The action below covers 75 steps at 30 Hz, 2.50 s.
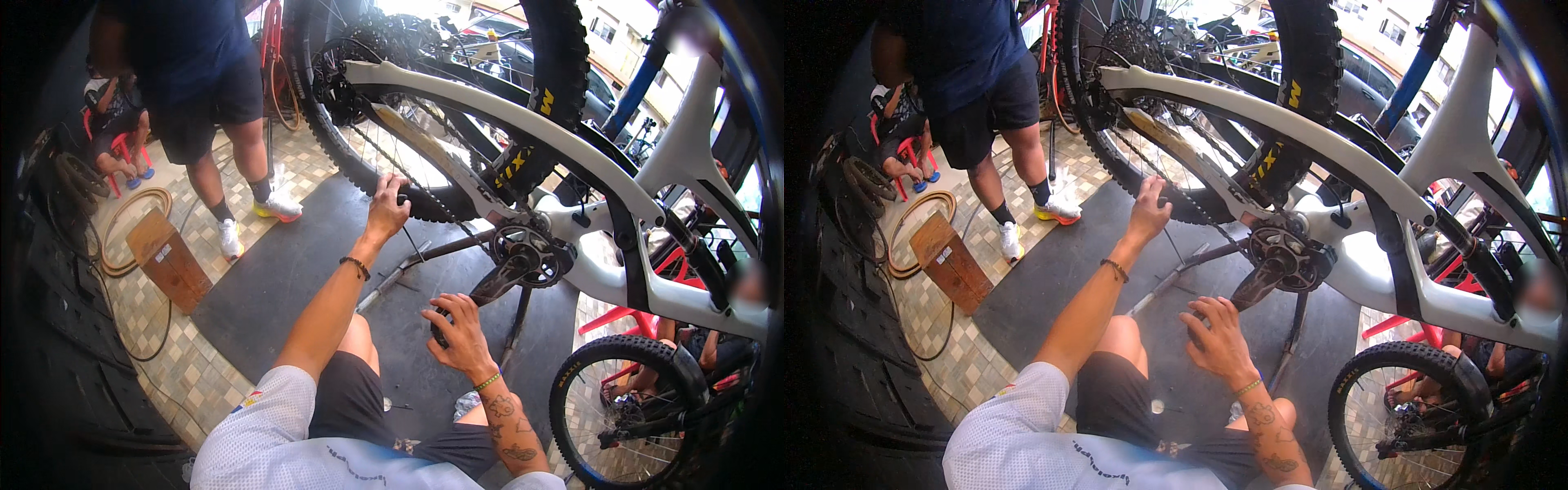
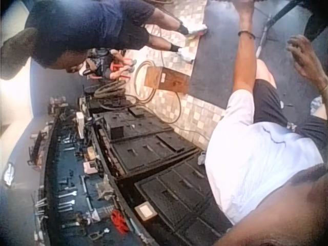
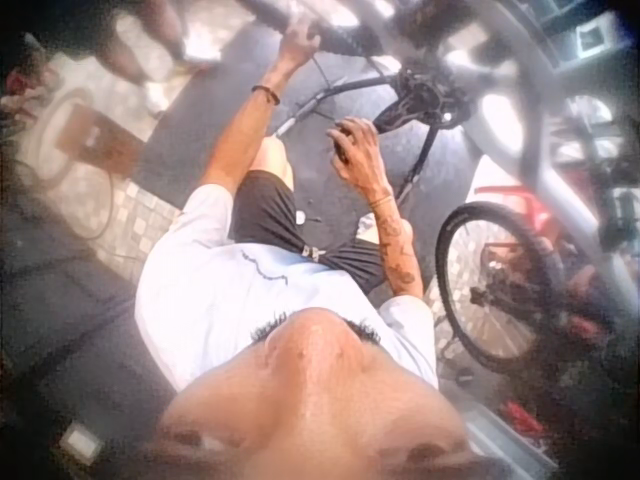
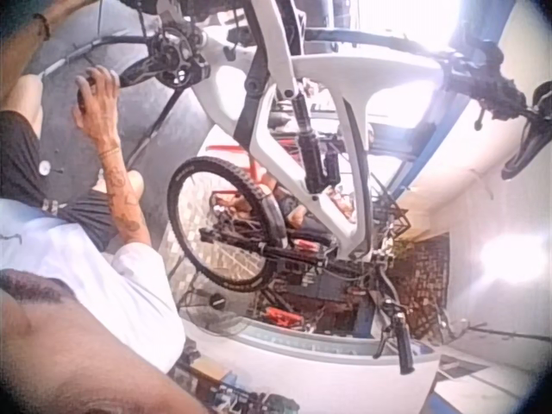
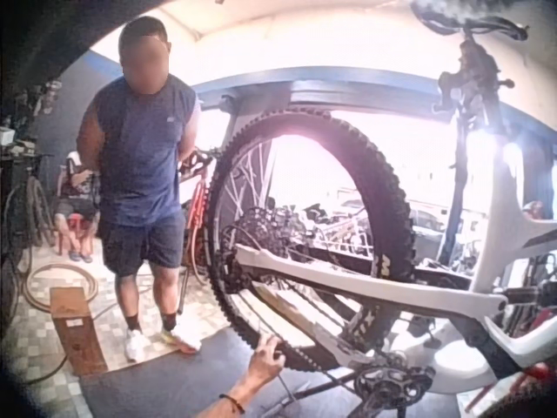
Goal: The person is sitting on the floor in a workshop, using a screwdriver to adjust the crankset and chainring of a bicycle mounted on a repair stand. They repeatedly tighten bolts and check the chain alignment.
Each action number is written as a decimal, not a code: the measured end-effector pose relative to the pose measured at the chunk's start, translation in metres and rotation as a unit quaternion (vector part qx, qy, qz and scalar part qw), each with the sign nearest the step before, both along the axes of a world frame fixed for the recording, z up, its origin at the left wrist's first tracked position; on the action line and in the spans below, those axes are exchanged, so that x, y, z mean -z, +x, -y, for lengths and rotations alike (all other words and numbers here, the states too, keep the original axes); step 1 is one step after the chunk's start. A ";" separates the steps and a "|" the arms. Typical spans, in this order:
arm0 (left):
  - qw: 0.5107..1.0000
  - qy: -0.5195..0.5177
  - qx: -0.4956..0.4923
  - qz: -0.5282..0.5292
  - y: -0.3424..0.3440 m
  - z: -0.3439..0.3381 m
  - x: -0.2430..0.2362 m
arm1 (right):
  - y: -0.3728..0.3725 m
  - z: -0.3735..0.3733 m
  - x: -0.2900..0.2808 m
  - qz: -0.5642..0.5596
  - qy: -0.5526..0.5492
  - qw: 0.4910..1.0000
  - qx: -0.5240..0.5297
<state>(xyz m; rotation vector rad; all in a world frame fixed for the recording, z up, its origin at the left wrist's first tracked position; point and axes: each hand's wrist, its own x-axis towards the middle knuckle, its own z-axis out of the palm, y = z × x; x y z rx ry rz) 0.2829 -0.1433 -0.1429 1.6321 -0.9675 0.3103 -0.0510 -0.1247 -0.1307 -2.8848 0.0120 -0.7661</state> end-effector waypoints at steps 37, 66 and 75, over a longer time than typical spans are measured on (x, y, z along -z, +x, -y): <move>1.000 -0.012 0.027 0.001 -0.001 0.008 -0.006 | -0.009 0.008 0.001 0.002 -0.005 1.000 0.004; 0.995 -0.002 0.030 0.096 0.017 0.012 0.001 | -0.004 0.009 -0.004 0.008 -0.016 1.000 0.003; 0.854 -0.048 0.104 -0.507 -0.088 -0.090 0.031 | -0.082 0.045 -0.105 0.336 -0.126 0.912 0.196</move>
